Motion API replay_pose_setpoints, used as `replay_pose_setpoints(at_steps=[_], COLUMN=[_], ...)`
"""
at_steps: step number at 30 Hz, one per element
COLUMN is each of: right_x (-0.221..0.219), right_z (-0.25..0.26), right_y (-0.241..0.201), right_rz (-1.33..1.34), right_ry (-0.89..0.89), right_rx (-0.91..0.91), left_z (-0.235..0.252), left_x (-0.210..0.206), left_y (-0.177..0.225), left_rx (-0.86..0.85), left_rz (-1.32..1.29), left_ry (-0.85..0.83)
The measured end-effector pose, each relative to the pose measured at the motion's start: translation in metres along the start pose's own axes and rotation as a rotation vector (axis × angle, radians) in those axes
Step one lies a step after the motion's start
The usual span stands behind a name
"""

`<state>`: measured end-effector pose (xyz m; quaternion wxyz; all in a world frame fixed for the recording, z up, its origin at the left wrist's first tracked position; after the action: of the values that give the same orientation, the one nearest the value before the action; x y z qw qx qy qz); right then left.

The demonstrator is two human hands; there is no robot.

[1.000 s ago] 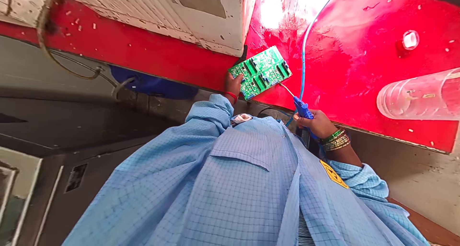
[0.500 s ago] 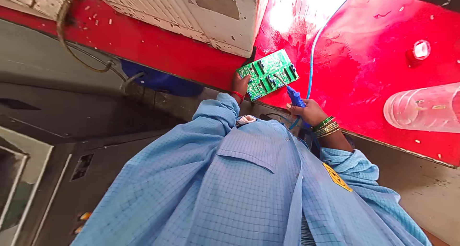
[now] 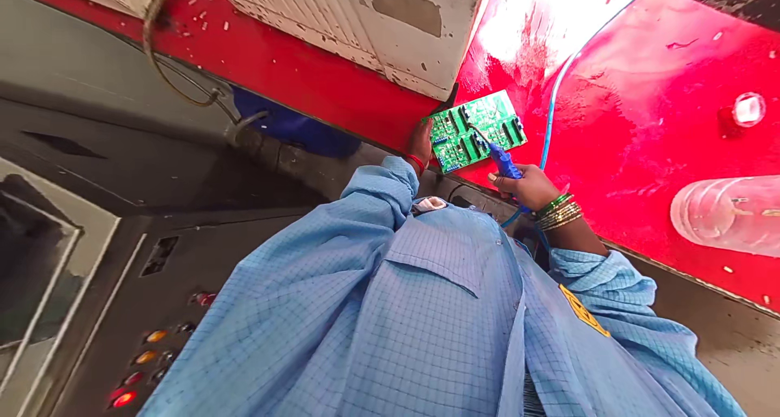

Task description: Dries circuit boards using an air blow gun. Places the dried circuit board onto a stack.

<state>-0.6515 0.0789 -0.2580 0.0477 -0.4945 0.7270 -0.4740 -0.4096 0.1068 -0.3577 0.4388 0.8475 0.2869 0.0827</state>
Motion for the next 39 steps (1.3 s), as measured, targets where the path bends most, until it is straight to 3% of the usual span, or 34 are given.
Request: replay_pose_setpoints(at_steps=[9,17,28,39], right_x=[-0.023,-0.031,-0.035,-0.074], right_z=[0.001,0.012,-0.027,-0.049], right_y=[-0.019,-0.046,-0.036,-0.039], right_rz=[-0.104,-0.124,-0.146,-0.052], right_ry=[-0.160,-0.113,-0.072,0.026], right_rx=[0.052,0.041,-0.053,-0.140], left_z=[-0.011,-0.006,-0.002,-0.002], left_x=[0.000,0.003,0.005,0.009], left_y=[0.010,0.006,0.007,0.005], left_rx=[0.168,0.188,0.184,0.104], left_rz=[-0.090,-0.109,-0.123,-0.046], left_ry=[-0.092,-0.118,-0.171,-0.287])
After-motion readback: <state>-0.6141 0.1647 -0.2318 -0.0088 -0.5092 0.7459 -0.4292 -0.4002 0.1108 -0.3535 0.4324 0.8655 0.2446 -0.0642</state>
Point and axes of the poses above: each hand's wrist, its own z-axis towards the middle knuckle, its own x-axis out of the back of the hand, y = z × x, the point moved 3 cm from there along z, towards the middle knuckle, and after that the axes turned 8 degrees about x, right-handed, at the moved point
